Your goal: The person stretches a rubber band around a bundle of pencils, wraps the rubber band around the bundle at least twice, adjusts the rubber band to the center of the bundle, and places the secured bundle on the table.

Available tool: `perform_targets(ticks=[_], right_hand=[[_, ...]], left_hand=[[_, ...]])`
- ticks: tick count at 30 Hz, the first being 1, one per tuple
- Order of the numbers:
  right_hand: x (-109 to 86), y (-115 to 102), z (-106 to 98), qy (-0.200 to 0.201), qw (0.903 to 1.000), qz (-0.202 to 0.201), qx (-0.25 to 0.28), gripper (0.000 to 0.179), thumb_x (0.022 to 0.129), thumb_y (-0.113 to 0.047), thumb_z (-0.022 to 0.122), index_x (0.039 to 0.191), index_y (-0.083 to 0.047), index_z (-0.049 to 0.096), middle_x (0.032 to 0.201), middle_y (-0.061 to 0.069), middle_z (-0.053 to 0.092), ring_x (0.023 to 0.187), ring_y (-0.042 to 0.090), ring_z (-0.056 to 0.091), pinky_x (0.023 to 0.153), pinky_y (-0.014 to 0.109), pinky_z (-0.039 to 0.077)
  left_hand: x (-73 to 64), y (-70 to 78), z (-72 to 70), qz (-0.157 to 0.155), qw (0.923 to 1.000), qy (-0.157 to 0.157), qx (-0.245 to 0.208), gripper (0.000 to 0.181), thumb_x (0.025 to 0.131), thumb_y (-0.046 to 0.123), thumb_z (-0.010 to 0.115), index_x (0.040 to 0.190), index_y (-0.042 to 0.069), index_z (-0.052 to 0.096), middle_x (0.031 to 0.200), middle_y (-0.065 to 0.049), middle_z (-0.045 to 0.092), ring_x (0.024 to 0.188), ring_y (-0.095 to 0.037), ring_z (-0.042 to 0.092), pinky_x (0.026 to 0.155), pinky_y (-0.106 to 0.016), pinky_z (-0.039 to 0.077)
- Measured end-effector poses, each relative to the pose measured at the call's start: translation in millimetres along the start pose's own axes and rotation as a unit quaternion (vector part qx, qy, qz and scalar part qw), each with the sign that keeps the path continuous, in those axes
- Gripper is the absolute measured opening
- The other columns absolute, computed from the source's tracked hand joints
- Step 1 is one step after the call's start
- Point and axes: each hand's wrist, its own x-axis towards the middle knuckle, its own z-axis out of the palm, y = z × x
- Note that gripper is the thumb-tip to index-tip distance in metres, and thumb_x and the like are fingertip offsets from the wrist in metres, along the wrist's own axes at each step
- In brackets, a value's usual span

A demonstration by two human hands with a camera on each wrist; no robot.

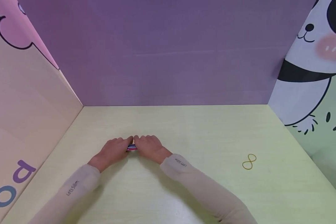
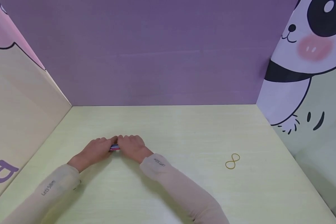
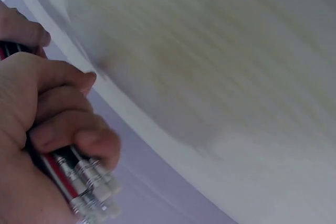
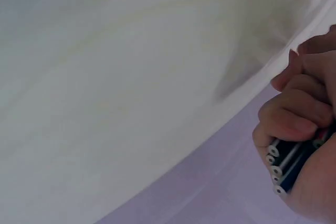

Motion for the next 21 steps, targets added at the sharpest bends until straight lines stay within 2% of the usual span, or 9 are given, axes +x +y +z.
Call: perform_targets(ticks=[6, 8, 10, 11, 12, 16, 19, 20, 21], right_hand=[[-21.7, 26.2, -21.5, 0.035, 0.9983, -0.015, 0.044, 0.014, 0.092, -0.022, 0.064, 0.099, -0.013, 0.055, 0.069, -0.003, 0.055, 0.057, 0.013, 0.051, 0.048, 0.025, 0.041], [-35.4, 40.7, -30.8, 0.042, 0.9936, -0.012, 0.104, 0.016, 0.090, -0.025, 0.069, 0.095, -0.015, 0.057, 0.069, -0.005, 0.056, 0.058, 0.013, 0.052, 0.050, 0.025, 0.042], [-48.8, 54.6, -37.5, 0.038, 0.9758, -0.008, 0.215, 0.019, 0.088, -0.029, 0.073, 0.091, -0.016, 0.060, 0.073, -0.006, 0.060, 0.062, 0.013, 0.053, 0.053, 0.026, 0.044], [-54.9, 60.3, -39.6, 0.034, 0.9577, -0.002, 0.286, 0.020, 0.088, -0.031, 0.075, 0.091, -0.017, 0.062, 0.077, -0.006, 0.062, 0.065, 0.013, 0.056, 0.056, 0.026, 0.045], [-60.4, 64.7, -40.9, 0.032, 0.9324, 0.005, 0.360, 0.021, 0.087, -0.034, 0.076, 0.092, -0.017, 0.064, 0.082, -0.006, 0.065, 0.069, 0.015, 0.059, 0.061, 0.026, 0.048], [-74.6, 72.6, -40.2, 0.072, 0.7980, 0.024, 0.598, 0.036, 0.096, -0.044, 0.064, 0.106, -0.010, 0.069, 0.102, 0.003, 0.069, 0.093, 0.020, 0.066, 0.084, 0.033, 0.055], [-79.2, 69.4, -40.6, 0.113, 0.7078, 0.036, 0.697, 0.052, 0.102, -0.050, 0.048, 0.108, -0.002, 0.067, 0.106, 0.011, 0.068, 0.103, 0.023, 0.066, 0.099, 0.041, 0.052], [-80.6, 67.6, -41.3, 0.118, 0.6834, 0.042, 0.719, 0.056, 0.103, -0.053, 0.045, 0.107, -0.001, 0.066, 0.106, 0.012, 0.068, 0.103, 0.024, 0.066, 0.101, 0.043, 0.051], [-81.7, 65.7, -42.0, 0.121, 0.6663, 0.047, 0.734, 0.059, 0.103, -0.054, 0.043, 0.106, 0.001, 0.066, 0.104, 0.012, 0.068, 0.103, 0.024, 0.066, 0.101, 0.045, 0.051]], left_hand=[[2.7, 19.3, -15.2, -0.028, 0.9990, 0.019, 0.031, 0.020, 0.082, 0.003, 0.067, 0.097, 0.005, 0.052, 0.056, -0.003, 0.043, 0.046, -0.019, 0.042, 0.039, -0.032, 0.038], [2.4, 25.9, -22.6, -0.043, 0.9988, 0.011, 0.023, 0.019, 0.084, 0.004, 0.065, 0.097, 0.005, 0.053, 0.057, -0.003, 0.046, 0.046, -0.018, 0.043, 0.040, -0.032, 0.038], [0.1, 31.2, -30.0, -0.059, 0.9981, 0.006, 0.017, 0.018, 0.084, 0.004, 0.066, 0.097, 0.006, 0.053, 0.059, -0.003, 0.048, 0.048, -0.018, 0.044, 0.041, -0.032, 0.038], [-1.5, 33.9, -33.5, -0.066, 0.9977, 0.005, 0.016, 0.018, 0.084, 0.004, 0.066, 0.097, 0.007, 0.054, 0.060, -0.003, 0.049, 0.049, -0.018, 0.044, 0.042, -0.031, 0.038], [-3.0, 37.0, -36.7, -0.069, 0.9974, 0.007, 0.016, 0.018, 0.084, 0.004, 0.066, 0.096, 0.007, 0.054, 0.060, -0.003, 0.049, 0.048, -0.018, 0.044, 0.042, -0.031, 0.038], [-4.5, 54.4, -43.4, -0.049, 0.9979, 0.031, 0.027, 0.018, 0.082, 0.003, 0.067, 0.093, 0.007, 0.053, 0.057, -0.002, 0.047, 0.046, -0.018, 0.042, 0.040, -0.031, 0.037], [-1.1, 71.6, -45.4, -0.025, 0.9980, 0.046, 0.037, 0.018, 0.082, 0.003, 0.067, 0.091, 0.006, 0.052, 0.055, -0.002, 0.045, 0.044, -0.017, 0.041, 0.038, -0.031, 0.036], [0.2, 77.0, -46.3, -0.021, 0.9978, 0.050, 0.039, 0.018, 0.081, 0.004, 0.068, 0.091, 0.006, 0.053, 0.055, -0.002, 0.045, 0.044, -0.017, 0.041, 0.038, -0.030, 0.036], [1.5, 82.1, -47.5, -0.021, 0.9976, 0.051, 0.042, 0.018, 0.081, 0.004, 0.069, 0.090, 0.006, 0.053, 0.055, -0.002, 0.046, 0.044, -0.017, 0.041, 0.038, -0.030, 0.036]])
